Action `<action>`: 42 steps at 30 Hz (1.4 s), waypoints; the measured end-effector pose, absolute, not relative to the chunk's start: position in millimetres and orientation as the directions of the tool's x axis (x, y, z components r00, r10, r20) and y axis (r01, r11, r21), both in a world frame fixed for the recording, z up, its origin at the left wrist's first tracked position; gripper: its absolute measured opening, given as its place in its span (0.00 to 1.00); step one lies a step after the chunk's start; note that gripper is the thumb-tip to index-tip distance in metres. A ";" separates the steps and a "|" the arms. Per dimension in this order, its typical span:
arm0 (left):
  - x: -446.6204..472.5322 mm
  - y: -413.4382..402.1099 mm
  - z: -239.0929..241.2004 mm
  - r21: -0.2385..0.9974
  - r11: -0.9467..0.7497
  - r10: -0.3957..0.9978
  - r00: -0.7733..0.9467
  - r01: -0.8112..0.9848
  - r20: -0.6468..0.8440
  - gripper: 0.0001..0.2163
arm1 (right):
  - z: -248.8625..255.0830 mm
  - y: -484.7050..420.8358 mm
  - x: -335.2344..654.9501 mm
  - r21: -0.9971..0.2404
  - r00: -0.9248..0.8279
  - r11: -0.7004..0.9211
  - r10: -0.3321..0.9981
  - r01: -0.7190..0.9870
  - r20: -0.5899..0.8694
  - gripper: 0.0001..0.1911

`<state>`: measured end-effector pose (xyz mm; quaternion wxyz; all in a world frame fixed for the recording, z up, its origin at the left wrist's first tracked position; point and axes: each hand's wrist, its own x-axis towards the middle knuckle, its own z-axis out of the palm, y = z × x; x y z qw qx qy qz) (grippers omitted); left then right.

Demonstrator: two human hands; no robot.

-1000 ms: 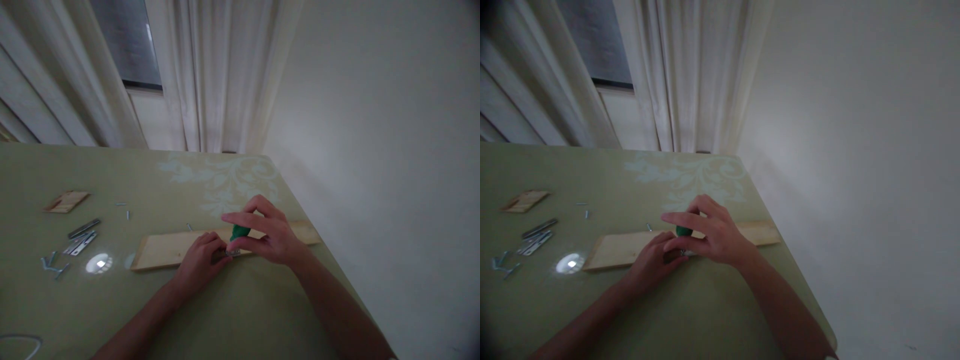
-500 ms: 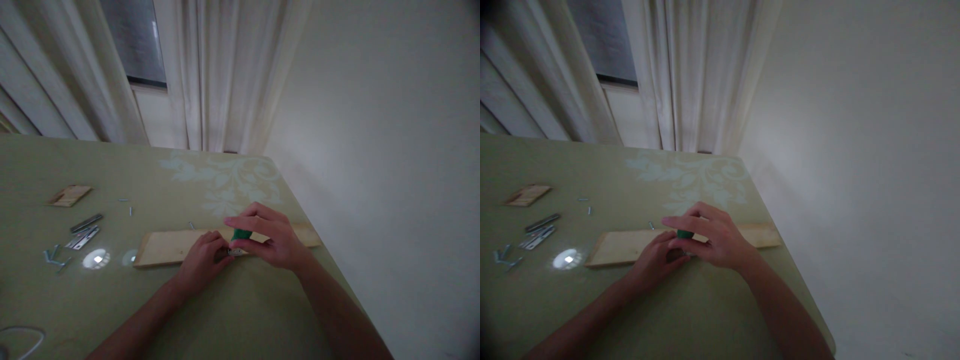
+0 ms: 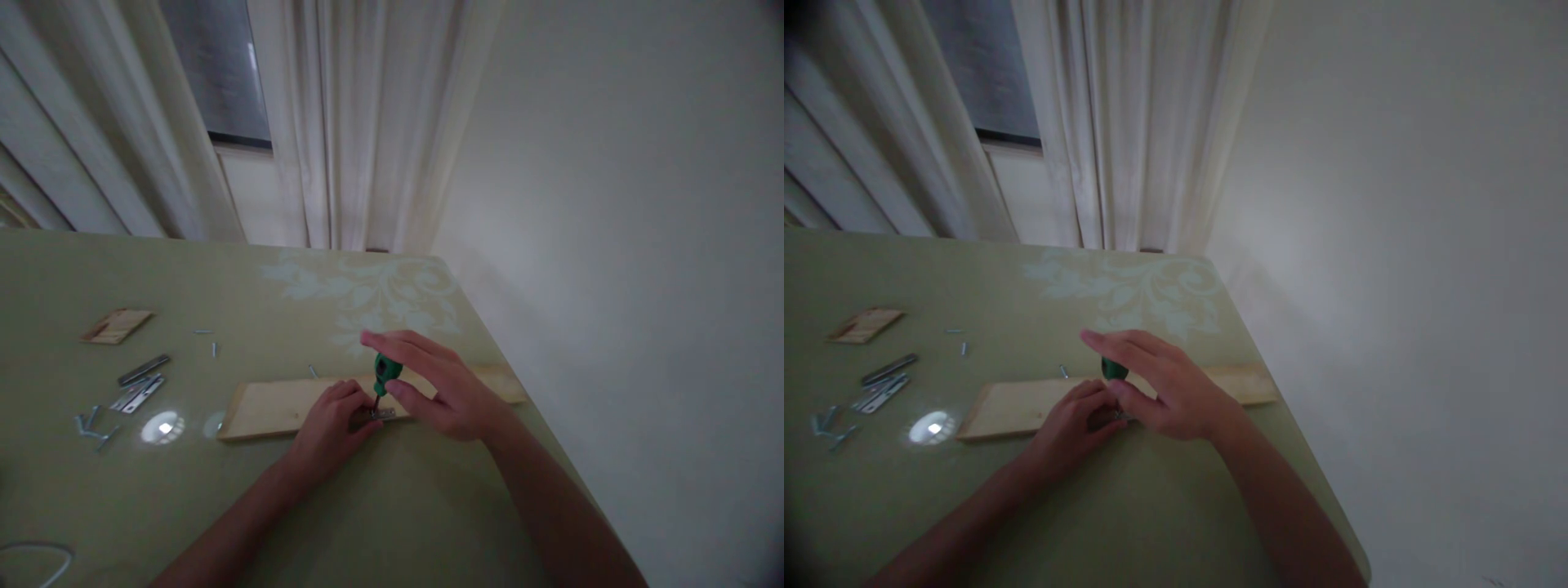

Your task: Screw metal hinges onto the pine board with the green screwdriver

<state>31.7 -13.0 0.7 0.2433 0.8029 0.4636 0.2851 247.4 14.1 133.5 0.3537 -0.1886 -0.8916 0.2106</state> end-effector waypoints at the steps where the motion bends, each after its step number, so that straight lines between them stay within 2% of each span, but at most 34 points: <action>1: 31.6 -12.8 0.4 0.659 -0.448 0.885 0.405 0.605 0.229 0.02 | 133.4 13.9 247.8 -0.538 -0.690 0.826 0.487 0.166 0.535 0.28; 4: 31.1 -12.1 -0.6 0.664 -0.443 0.886 0.407 0.602 0.222 0.03 | 130.6 13.5 248.3 -0.480 -0.596 0.857 0.488 0.189 0.637 0.20; 6: 31.0 -11.9 -1.0 0.659 -0.452 0.882 0.412 0.601 0.229 0.02 | 130.4 12.3 248.1 -0.428 -0.557 0.868 0.491 0.251 0.669 0.21; 9: 31.3 -11.9 -1.2 0.658 -0.460 0.878 0.415 0.596 0.238 0.02 | 134.4 9.2 247.2 -0.506 -0.658 0.836 0.505 0.212 0.559 0.26; 11: 31.7 -12.1 -1.5 0.663 -0.461 0.877 0.414 0.590 0.242 0.02 | 136.0 7.7 246.5 -0.557 -0.688 0.816 0.493 0.154 0.533 0.25; 14: 32.0 -12.5 -2.1 0.662 -0.462 0.879 0.405 0.590 0.253 0.02 | 134.4 7.5 246.2 -0.462 -0.557 0.860 0.497 0.216 0.666 0.20; 16: 32.1 -12.9 -1.7 0.660 -0.464 0.878 0.404 0.591 0.255 0.02 | 134.3 8.1 247.5 -0.415 -0.529 0.869 0.493 0.269 0.691 0.23; 18: 32.0 -13.3 -0.8 0.659 -0.462 0.879 0.406 0.593 0.251 0.02 | 136.1 8.7 249.7 -0.472 -0.617 0.853 0.497 0.221 0.610 0.26; 21: 32.0 -13.5 0.0 0.655 -0.462 0.880 0.399 0.598 0.257 0.02 | 136.6 9.2 251.5 -0.598 -0.711 0.799 0.461 0.071 0.531 0.23; 24: 32.2 -13.4 -1.3 0.653 -0.476 0.875 0.394 0.590 0.282 0.02 | 131.9 9.0 249.0 -0.517 -0.577 0.852 0.466 0.087 0.671 0.18; 26: 32.3 -13.1 -2.9 0.649 -0.483 0.872 0.394 0.588 0.291 0.02 | 131.1 8.2 246.8 -0.441 -0.524 0.879 0.465 0.180 0.713 0.20; 28: 32.3 -12.7 -4.7 0.646 -0.480 0.874 0.389 0.594 0.292 0.03 | 134.0 7.4 245.8 -0.459 -0.601 0.871 0.464 0.176 0.650 0.24; 30: 31.9 -12.2 -6.4 0.645 -0.469 0.880 0.381 0.603 0.284 0.02 | 137.3 7.7 245.7 -0.550 -0.693 0.832 0.439 0.073 0.572 0.25; 33: 31.1 -11.7 -7.8 0.648 -0.458 0.884 0.384 0.608 0.265 0.01 | 135.0 10.5 245.2 -0.608 -0.667 0.793 0.430 -0.044 0.609 0.20; 35: 30.7 -11.6 -7.7 0.652 -0.458 0.885 0.381 0.605 0.267 0.01 | 130.1 12.1 244.3 -0.566 -0.568 0.825 0.461 -0.009 0.682 0.15; 37: 30.7 -11.5 -7.1 0.655 -0.464 0.882 0.376 0.596 0.283 0.02 | 127.9 12.3 244.5 -0.528 -0.517 0.847 0.477 0.055 0.711 0.16; 40: 31.1 -11.6 -5.7 0.659 -0.475 0.877 0.380 0.583 0.295 0.02 | 133.2 10.8 248.0 -0.559 -0.637 0.825 0.476 0.085 0.606 0.23; 42: 31.5 -11.9 -4.3 0.658 -0.471 0.878 0.386 0.588 0.284 0.02 | 138.0 10.9 251.1 -0.595 -0.708 0.801 0.458 0.066 0.537 0.24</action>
